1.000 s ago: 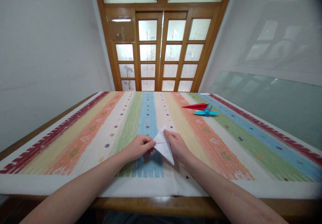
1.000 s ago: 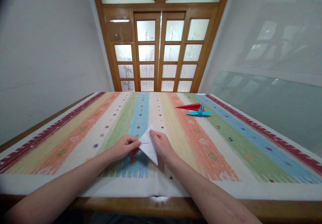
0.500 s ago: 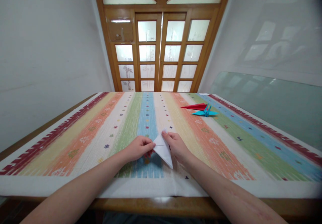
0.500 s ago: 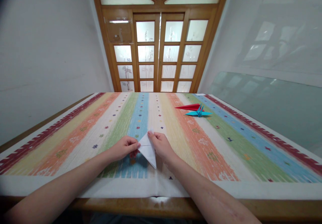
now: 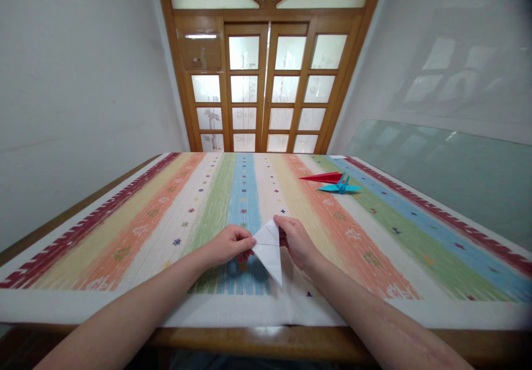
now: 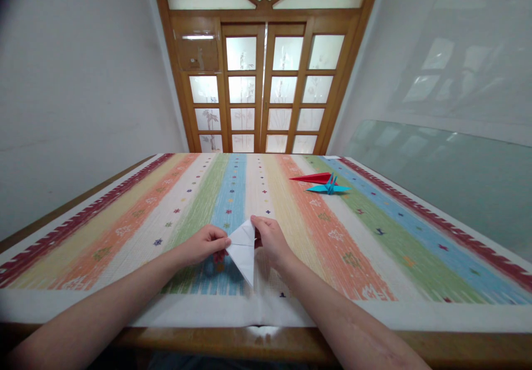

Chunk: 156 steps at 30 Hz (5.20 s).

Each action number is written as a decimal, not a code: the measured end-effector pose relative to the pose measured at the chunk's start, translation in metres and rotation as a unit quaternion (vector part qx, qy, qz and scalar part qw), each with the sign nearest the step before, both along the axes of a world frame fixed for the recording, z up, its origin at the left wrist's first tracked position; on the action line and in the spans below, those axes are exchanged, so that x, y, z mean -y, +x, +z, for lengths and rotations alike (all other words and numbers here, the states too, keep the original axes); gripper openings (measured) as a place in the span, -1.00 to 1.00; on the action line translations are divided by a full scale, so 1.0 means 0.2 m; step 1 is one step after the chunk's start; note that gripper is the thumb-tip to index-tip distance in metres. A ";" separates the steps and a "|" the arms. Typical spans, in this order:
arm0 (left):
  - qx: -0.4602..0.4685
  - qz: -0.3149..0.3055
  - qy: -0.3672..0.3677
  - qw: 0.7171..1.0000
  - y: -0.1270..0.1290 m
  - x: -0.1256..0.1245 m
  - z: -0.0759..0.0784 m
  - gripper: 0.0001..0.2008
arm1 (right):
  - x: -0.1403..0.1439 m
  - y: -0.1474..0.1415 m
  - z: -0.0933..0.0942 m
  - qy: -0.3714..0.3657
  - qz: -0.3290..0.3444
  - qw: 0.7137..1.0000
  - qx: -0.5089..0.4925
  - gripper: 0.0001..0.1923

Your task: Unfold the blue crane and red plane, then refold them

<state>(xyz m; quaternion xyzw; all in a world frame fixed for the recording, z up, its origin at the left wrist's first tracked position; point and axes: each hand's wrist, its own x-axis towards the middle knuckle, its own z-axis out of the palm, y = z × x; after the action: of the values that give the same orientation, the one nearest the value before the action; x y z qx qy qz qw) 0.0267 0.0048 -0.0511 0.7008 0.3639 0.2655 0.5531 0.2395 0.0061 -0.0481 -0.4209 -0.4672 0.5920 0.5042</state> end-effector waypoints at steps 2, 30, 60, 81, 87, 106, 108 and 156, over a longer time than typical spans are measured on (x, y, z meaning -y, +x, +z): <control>-0.001 -0.005 -0.005 1.000 0.00 0.00 -0.01 -0.53 | 0.01 0.00 0.01 -0.001 -0.002 1.000 -0.006 -0.59; 0.140 0.044 -0.105 0.984 0.05 0.00 0.01 -0.47 | 0.08 -0.05 0.04 0.045 0.164 0.985 -0.004 -0.49; 0.048 0.036 0.373 0.926 -0.10 0.05 0.26 -0.93 | 0.05 0.00 0.02 0.307 0.046 0.920 0.238 -0.80; 0.019 0.123 0.225 0.966 -0.08 -0.02 0.17 -0.88 | 0.06 0.02 0.03 0.349 -0.021 0.863 0.364 -0.91; -0.020 0.130 0.260 0.957 -0.09 -0.04 0.15 -0.87 | 0.06 0.03 0.05 0.385 -0.028 0.847 0.365 -0.89; -0.112 0.120 0.303 0.939 -0.08 -0.02 0.13 -0.95 | 0.04 0.06 0.05 0.360 -0.023 0.867 0.345 -0.84; -0.103 0.122 0.300 0.940 -0.07 -0.02 0.14 -0.94 | 0.04 0.06 0.04 0.360 -0.021 0.869 0.340 -0.84; -0.036 0.121 0.246 0.961 -0.02 0.02 0.12 -0.84 | 0.07 0.01 0.05 0.316 0.011 0.907 0.278 -0.85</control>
<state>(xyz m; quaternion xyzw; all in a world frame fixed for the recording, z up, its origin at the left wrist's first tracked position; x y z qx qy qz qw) 0.0228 0.0008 -0.0266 0.7750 0.3893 0.3862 0.3142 0.2422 -0.0077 -0.0387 -0.3818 -0.7554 0.2782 0.4541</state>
